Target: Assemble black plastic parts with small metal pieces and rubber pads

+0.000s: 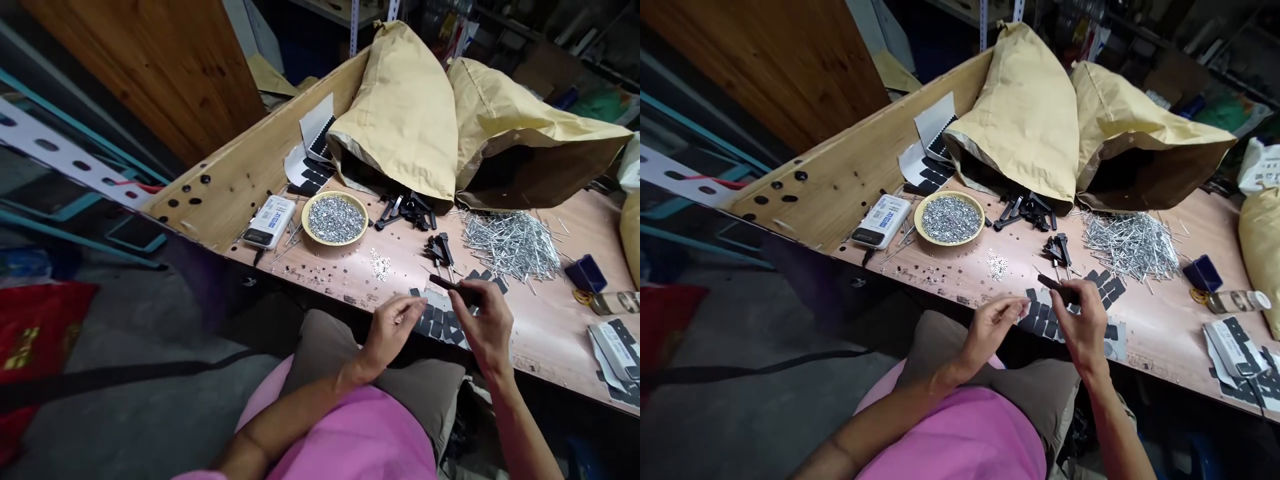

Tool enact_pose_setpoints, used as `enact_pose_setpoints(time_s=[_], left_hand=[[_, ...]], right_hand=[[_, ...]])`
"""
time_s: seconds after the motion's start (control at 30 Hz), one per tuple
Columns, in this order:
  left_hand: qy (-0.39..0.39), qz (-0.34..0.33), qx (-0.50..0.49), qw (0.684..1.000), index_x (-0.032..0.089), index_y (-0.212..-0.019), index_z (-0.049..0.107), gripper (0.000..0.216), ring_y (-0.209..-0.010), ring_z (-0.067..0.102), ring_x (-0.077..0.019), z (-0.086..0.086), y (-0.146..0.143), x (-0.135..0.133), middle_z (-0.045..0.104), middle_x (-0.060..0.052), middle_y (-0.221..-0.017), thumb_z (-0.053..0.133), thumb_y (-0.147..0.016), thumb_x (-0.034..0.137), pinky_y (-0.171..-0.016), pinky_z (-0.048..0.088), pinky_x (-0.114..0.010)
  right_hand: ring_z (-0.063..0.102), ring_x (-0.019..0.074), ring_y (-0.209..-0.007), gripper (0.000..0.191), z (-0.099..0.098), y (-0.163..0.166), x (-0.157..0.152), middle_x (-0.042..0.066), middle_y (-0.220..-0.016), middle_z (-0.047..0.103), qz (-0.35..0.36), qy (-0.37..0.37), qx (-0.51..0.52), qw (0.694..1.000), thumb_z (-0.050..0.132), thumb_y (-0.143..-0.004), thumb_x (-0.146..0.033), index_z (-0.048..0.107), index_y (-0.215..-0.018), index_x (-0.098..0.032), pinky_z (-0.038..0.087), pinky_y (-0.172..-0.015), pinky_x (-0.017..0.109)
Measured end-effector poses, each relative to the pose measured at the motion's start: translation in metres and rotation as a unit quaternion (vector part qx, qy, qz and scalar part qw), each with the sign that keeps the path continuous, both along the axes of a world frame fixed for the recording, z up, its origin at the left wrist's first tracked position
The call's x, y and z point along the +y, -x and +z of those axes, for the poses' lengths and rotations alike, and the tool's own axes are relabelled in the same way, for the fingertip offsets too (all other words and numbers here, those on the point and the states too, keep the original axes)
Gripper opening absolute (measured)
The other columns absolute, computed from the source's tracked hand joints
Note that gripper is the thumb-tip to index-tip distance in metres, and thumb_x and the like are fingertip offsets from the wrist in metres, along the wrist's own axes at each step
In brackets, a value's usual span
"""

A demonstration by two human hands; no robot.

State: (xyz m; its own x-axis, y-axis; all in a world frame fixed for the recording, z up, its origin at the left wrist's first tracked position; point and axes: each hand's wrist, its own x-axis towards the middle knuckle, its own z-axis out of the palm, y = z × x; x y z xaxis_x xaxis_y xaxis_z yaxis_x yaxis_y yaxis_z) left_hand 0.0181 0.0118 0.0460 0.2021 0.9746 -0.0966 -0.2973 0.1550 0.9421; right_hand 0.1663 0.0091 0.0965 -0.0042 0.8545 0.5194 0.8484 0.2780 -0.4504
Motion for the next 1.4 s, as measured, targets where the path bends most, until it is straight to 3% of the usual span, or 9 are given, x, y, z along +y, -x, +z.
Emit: enact_pose_setpoints(time_s=[0.1, 0.2, 0.33, 0.53, 0.67, 0.83, 1.03, 1.2, 1.4], left_hand=[[0.261, -0.055, -0.191, 0.945, 0.009, -0.099, 0.063, 0.048, -0.069, 0.065, -0.0167, -0.003, 0.008, 0.001, 0.068, -0.01, -0.078, 0.051, -0.084, 0.053, -0.066, 0.053, -0.03], [0.354, 0.026, -0.266, 0.896, 0.013, -0.099, 0.059, 0.03, -0.055, 0.058, -0.0094, -0.01, 0.015, 0.02, 0.062, -0.002, -0.068, 0.061, -0.082, 0.037, -0.055, 0.049, -0.022], [0.363, 0.102, -0.218, 0.9, 0.017, -0.104, 0.054, 0.032, -0.035, 0.032, -0.0012, -0.017, 0.031, 0.034, 0.046, 0.009, -0.054, 0.065, -0.077, 0.03, -0.035, 0.024, -0.014], [0.322, 0.015, -0.128, 0.938, 0.015, -0.097, 0.057, 0.034, -0.033, 0.027, 0.0003, -0.022, 0.043, 0.023, 0.045, 0.008, -0.059, 0.062, -0.074, 0.04, -0.034, 0.015, -0.015], [0.313, -0.019, -0.075, 0.946, 0.018, -0.107, 0.055, 0.042, -0.031, 0.024, -0.0009, -0.03, 0.043, 0.024, 0.04, 0.01, -0.054, 0.06, -0.073, 0.043, -0.033, 0.013, -0.015], [0.292, -0.037, -0.038, 0.955, 0.017, -0.103, 0.057, 0.042, -0.032, 0.025, -0.0009, -0.039, 0.041, 0.029, 0.04, 0.01, -0.054, 0.057, -0.073, 0.047, -0.032, 0.016, -0.015], [0.286, -0.051, -0.02, 0.957, 0.019, -0.123, 0.052, 0.057, -0.031, 0.021, -0.0011, -0.033, 0.038, 0.03, 0.035, 0.012, -0.051, 0.059, -0.075, 0.049, -0.032, 0.012, -0.015], [0.256, -0.078, -0.023, 0.963, 0.017, -0.126, 0.053, 0.058, -0.031, 0.02, -0.0007, -0.024, 0.032, 0.026, 0.035, 0.011, -0.05, 0.059, -0.077, 0.049, -0.032, 0.011, -0.016], [0.21, -0.109, -0.018, 0.971, 0.016, -0.128, 0.052, 0.058, -0.032, 0.018, -0.001, -0.018, 0.026, 0.018, 0.032, 0.011, -0.051, 0.057, -0.08, 0.047, -0.032, 0.011, -0.015]], right_hand=[[0.063, 0.0184, -0.08, 0.012, -0.015, 0.018, -0.018, 0.005, -0.087, 0.064, 0.077, -0.008, -0.009, 0.997, 0.059, -0.084, -0.023, 0.061, -0.095, -0.025, 0.053, -0.069, 0.032], [0.063, 0.0202, -0.084, 0.019, -0.035, 0.038, -0.027, 0.008, -0.094, 0.065, 0.213, 0.07, -0.004, 0.974, 0.054, -0.087, -0.024, 0.062, -0.104, -0.026, 0.054, -0.073, 0.035], [0.062, 0.0207, -0.091, 0.032, -0.057, 0.037, 0.008, 0.008, -0.099, 0.065, 0.234, 0.189, 0.05, 0.952, 0.043, -0.093, -0.033, 0.057, -0.121, -0.025, 0.052, -0.078, 0.035], [0.058, 0.021, -0.086, 0.03, -0.095, 0.026, 0.098, 0.01, -0.098, 0.063, 0.109, 0.241, -0.13, 0.956, 0.043, -0.092, -0.022, 0.062, -0.115, -0.021, 0.046, -0.069, 0.029], [0.055, 0.0218, -0.088, 0.026, -0.096, 0.035, 0.118, 0.01, -0.097, 0.063, 0.141, 0.279, -0.287, 0.906, 0.046, -0.091, -0.017, 0.065, -0.107, -0.02, 0.042, -0.069, 0.028], [0.054, 0.0222, -0.085, 0.022, -0.091, 0.039, 0.125, 0.013, -0.095, 0.063, 0.19, 0.292, -0.332, 0.876, 0.044, -0.087, -0.009, 0.064, -0.092, -0.017, 0.04, -0.068, 0.03], [0.055, 0.0151, -0.068, 0.008, -0.1, 0.03, 0.107, 0.004, -0.078, 0.061, 0.118, 0.231, 0.016, 0.966, 0.049, -0.078, -0.016, 0.056, -0.075, -0.019, 0.044, -0.063, 0.027], [0.059, 0.0136, -0.067, 0.012, -0.093, 0.034, 0.07, 0.0, -0.075, 0.062, 0.065, 0.197, 0.313, 0.927, 0.059, -0.075, -0.03, 0.054, -0.08, -0.021, 0.049, -0.064, 0.028], [0.064, 0.0144, -0.069, 0.017, -0.076, 0.037, 0.042, 0.001, -0.076, 0.064, 0.055, 0.183, 0.387, 0.902, 0.063, -0.075, -0.034, 0.054, -0.081, -0.021, 0.054, -0.068, 0.03]])
